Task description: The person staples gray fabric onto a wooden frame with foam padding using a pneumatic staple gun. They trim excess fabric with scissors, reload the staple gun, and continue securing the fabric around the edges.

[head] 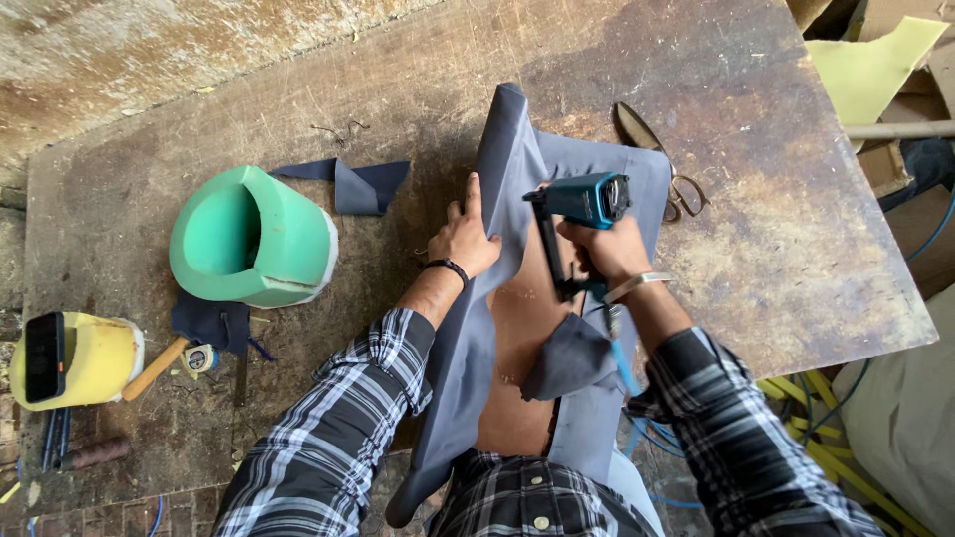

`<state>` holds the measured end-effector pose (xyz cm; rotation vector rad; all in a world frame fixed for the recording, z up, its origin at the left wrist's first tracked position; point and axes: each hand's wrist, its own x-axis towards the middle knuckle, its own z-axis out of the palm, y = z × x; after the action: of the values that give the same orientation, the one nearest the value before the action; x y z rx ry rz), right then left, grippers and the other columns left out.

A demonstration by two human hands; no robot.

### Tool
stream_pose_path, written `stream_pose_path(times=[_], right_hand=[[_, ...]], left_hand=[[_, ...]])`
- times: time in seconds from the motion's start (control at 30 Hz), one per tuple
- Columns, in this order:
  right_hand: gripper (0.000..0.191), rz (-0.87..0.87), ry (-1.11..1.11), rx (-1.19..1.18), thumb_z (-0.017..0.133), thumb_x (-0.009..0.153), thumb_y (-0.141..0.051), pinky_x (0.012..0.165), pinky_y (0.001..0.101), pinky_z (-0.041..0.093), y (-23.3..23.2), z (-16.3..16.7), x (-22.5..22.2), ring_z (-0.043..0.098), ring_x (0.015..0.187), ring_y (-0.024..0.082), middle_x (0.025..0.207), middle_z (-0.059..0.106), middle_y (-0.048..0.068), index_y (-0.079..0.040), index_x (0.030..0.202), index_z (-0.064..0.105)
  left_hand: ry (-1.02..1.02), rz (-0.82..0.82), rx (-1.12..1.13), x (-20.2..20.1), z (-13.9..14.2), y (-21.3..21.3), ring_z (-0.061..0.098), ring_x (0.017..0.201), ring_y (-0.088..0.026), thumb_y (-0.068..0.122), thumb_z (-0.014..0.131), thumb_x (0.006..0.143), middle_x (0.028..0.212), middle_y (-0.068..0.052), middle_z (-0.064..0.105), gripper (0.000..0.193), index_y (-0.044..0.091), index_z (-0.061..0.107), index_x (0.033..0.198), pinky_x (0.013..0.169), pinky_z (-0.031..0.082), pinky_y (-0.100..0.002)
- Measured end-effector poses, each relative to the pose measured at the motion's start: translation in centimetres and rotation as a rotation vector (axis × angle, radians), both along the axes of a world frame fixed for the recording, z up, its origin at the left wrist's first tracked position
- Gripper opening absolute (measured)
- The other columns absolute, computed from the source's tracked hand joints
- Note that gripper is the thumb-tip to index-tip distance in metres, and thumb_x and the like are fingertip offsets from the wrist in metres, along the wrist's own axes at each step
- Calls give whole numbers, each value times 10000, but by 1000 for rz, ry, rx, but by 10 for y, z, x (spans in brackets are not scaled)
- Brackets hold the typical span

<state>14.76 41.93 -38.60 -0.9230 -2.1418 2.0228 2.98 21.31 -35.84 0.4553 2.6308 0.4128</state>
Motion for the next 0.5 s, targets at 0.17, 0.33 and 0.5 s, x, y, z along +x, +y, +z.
stream_pose_path(times=[0.17,0.33,0.5], right_hand=[[178,3,-74,-419,781,793,-165,496,349,438,-18,16,-12,522,517,163,636,577,37,-15,862,716],[156,20,-15,-502,714,819,-159,489,317,412,-17,17,-9,504,509,150,606,542,24,-19,886,699],[137,29,-95,-507,724,810,-143,493,325,416,-26,21,-5,493,519,145,614,530,12,-17,853,694]], left_hand=[[-18,-1,-23,0,2,2,604,1212,-459,308,714,855,1541,-276,354,1132,300,-129,1612,999,514,-544],[-22,-1,-48,1,4,2,619,1214,-444,307,710,870,1544,-257,380,1125,293,-132,1616,997,526,-538],[-60,-22,-114,0,8,4,623,1234,-414,302,708,883,1588,-275,315,1141,273,-173,1606,998,541,-513]])
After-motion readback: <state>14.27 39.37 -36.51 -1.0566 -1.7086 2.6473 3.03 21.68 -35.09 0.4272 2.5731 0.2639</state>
